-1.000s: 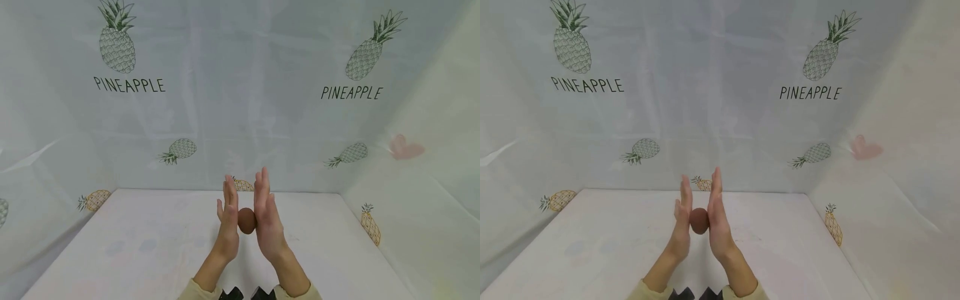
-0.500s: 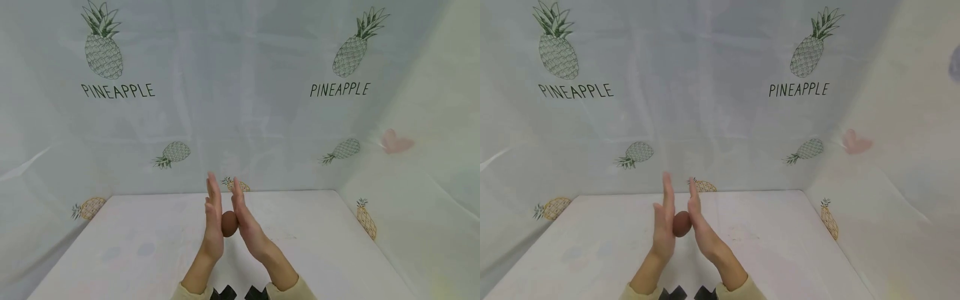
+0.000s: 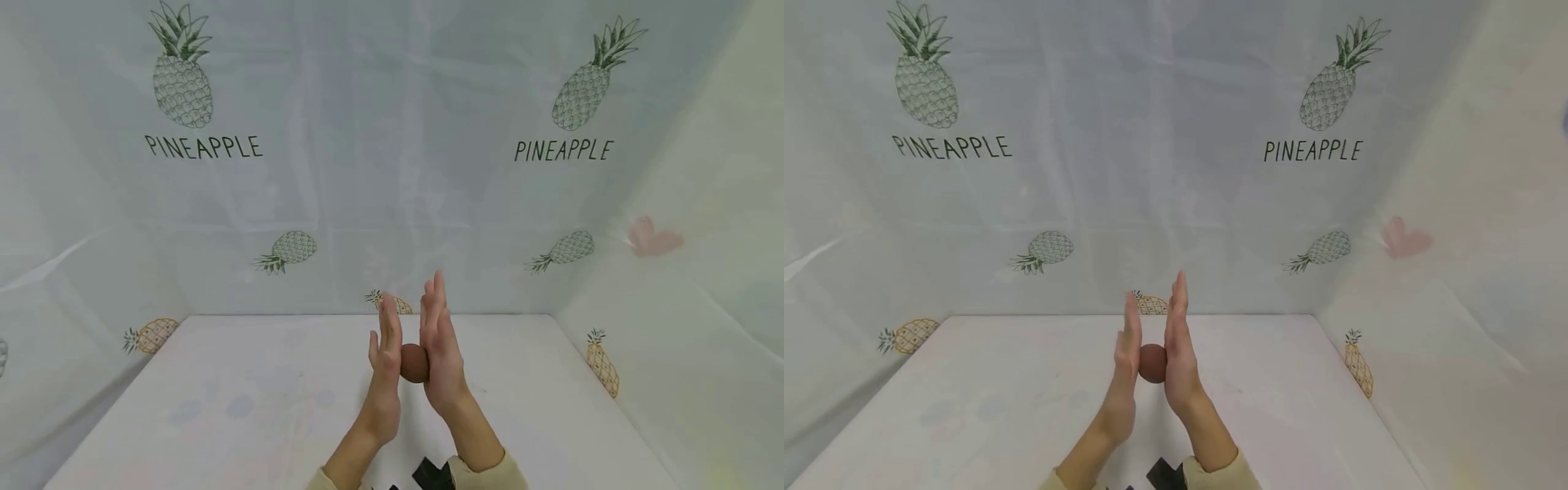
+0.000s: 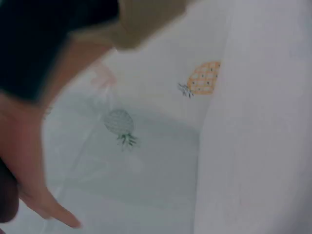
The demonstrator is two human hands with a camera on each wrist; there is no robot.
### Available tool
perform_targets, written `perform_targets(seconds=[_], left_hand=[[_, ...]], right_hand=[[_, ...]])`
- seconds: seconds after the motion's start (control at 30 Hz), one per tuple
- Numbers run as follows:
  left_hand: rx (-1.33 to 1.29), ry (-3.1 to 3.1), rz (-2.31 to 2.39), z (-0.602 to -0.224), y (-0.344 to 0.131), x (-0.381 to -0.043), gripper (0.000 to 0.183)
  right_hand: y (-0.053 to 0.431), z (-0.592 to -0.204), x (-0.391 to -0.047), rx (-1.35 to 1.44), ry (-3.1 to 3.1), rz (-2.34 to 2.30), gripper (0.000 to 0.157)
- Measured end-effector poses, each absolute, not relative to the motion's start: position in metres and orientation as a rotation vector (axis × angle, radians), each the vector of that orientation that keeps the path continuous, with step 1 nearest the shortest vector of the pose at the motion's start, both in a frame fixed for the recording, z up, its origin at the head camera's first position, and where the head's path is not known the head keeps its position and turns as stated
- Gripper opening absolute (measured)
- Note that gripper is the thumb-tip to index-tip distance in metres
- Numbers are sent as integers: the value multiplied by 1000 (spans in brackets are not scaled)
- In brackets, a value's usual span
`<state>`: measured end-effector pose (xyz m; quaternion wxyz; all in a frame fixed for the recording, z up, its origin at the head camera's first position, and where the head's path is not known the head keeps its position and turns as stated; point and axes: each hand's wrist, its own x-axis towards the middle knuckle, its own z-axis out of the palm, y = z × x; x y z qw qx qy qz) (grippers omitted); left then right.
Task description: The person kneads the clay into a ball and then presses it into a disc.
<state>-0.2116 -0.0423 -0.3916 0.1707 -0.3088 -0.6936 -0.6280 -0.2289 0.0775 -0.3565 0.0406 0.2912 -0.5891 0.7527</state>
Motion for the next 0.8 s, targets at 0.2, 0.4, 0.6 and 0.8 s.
perform_targets(seconds=[0.2, 0.4, 0.6, 0.8], left_hand=[[-811, -1910, -1813, -384, -56, -211, 72], [-660, -1837, -1884, -383, -78, -224, 72], [-639, -1902, -1865, -393, -66, -231, 70], [-789, -1954, -1792, -396, -44, -218, 68]], right_hand=[[63, -369, -239, 917, -1989, 2308, 59], [48, -368, -224, 1103, -2080, 2302, 59], [62, -354, -215, 1157, -1891, 2298, 60], [79, -352, -224, 976, -1842, 2331, 61]])
